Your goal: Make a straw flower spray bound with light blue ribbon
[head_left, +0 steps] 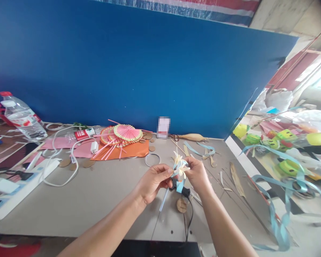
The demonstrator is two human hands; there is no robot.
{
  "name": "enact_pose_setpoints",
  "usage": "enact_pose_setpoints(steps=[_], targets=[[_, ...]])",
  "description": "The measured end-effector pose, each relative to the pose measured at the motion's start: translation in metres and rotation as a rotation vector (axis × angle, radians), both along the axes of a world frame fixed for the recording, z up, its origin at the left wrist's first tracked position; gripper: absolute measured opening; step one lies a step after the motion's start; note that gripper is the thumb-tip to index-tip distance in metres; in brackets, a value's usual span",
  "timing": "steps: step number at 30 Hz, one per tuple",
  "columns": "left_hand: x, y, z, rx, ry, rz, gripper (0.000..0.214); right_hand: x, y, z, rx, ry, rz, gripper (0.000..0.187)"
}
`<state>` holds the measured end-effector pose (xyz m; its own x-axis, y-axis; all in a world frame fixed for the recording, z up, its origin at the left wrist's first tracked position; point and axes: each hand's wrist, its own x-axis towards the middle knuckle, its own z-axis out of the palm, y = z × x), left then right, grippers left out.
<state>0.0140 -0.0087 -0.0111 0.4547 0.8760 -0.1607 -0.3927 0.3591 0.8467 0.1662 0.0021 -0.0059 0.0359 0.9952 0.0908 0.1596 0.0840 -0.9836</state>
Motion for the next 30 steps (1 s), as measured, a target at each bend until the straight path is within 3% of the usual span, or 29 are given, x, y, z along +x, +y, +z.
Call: enact_pose_setpoints(steps=[8, 13, 15, 17, 22, 30], targets=[[-0.003, 0.002, -0.001, 0.035, 0.089, 0.017, 0.02, 0.017, 0.005, 0.006, -0.197, 0.039, 0.257, 0.009], [-0.005, 0.008, -0.006, -0.093, -0.009, 0.13, 0.019, 0.027, 0.009, -0.002, 0.005, -0.381, -0.029, 0.027], [-0.005, 0.01, -0.008, -0.128, -0.024, 0.177, 0.019, 0.026, 0.005, -0.004, 0.072, -0.438, -0.107, 0.028], [-0.003, 0.011, -0.009, -0.133, -0.014, 0.202, 0.019, 0.021, -0.002, -0.005, 0.073, -0.373, -0.094, 0.026], [0.003, 0.007, -0.007, -0.064, 0.02, 0.19, 0.02, 0.002, -0.016, -0.001, 0.009, 0.011, 0.057, 0.029], [0.006, 0.002, -0.005, -0.021, 0.048, 0.157, 0.022, -0.009, -0.013, 0.001, 0.06, 0.255, 0.184, 0.014]])
